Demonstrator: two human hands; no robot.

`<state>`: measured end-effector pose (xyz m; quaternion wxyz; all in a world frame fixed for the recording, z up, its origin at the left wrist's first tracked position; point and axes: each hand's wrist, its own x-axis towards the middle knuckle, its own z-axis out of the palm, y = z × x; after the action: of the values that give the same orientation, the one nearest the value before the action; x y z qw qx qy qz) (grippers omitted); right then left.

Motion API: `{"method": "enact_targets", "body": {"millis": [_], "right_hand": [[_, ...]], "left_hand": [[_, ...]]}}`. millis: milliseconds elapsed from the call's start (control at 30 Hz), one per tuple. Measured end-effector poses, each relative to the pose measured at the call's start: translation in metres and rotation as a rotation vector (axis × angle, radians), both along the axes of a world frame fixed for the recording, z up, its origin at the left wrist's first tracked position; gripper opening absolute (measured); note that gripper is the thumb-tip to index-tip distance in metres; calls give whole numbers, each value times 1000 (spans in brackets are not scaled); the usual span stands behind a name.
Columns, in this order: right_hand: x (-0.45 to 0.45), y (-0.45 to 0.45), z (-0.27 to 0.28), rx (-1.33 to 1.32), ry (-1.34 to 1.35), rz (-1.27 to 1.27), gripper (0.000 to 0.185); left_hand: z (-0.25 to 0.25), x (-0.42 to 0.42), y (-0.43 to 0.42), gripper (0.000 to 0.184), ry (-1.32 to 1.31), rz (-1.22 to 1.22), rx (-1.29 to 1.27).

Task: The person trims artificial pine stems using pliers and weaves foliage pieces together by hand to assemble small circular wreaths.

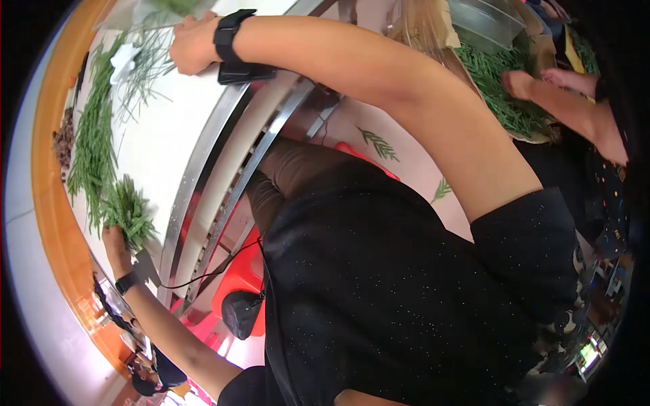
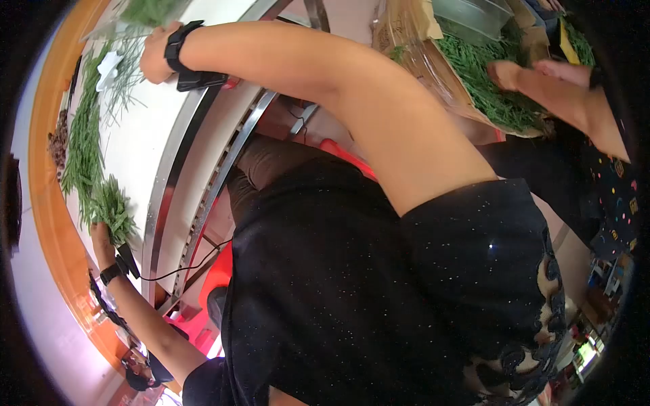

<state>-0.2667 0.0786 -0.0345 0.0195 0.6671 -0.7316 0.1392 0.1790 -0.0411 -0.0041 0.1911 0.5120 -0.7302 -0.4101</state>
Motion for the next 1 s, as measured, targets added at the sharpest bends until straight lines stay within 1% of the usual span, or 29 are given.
{"method": "enact_targets", "body": {"millis": [67,133,233,267,333,367,400,467,533,600,633,667,733,767,800,833,867,900,933,1000], "right_hand": [[-5,-1,-11,-170,20,28,30],[-12,13,4,-172,-21,31,30],[-27,35,19,-164,-97,48,30],[-35,36,17,-160,-176,38,28],[-48,46,22,-153,-333,16,24],[-51,60,23,-160,-329,14,24],[-56,82,18,-279,-431,15,24],[-56,143,24,-516,-624,29,25],[-47,182,0,-527,-609,-73,23],[-44,186,-60,-291,-567,-120,20],[-39,184,-87,-189,-510,-150,20],[-34,182,-105,-89,-453,-181,25],[-31,174,-133,29,-511,-229,36],[-29,168,-149,25,-473,-240,41],[-27,163,-155,10,-430,-245,48],[-23,163,-145,20,-455,-244,46],[-20,167,-135,30,-474,-246,44],[-21,164,-140,36,-458,-232,41],[-23,164,-150,53,-451,-223,39],[-27,178,-138,10,-446,-134,34]], "left_hand": [[-2,1,-6,34,33,63,86],[-4,3,-10,32,49,97,117],[-10,3,-13,32,122,109,-29],[-7,6,-14,32,124,108,-35],[0,15,-18,31,70,162,-14],[4,21,-22,31,43,188,-2],[13,30,-27,31,46,183,-7],[30,54,-34,30,173,215,164],[60,57,-27,32,146,223,173],[99,54,-17,35,77,242,201],[115,44,-4,35,83,243,195],[130,28,17,36,144,224,159],[150,1,45,40,272,187,73],[137,39,48,40,294,194,43],[134,56,-6,39,341,115,46],[163,-16,-39,39,389,32,45],[133,5,27,39,426,35,-1],[157,-72,19,40,299,-268,-327],[159,-107,28,40,321,-264,-359],[168,-162,28,35,340,-294,-288]]}}
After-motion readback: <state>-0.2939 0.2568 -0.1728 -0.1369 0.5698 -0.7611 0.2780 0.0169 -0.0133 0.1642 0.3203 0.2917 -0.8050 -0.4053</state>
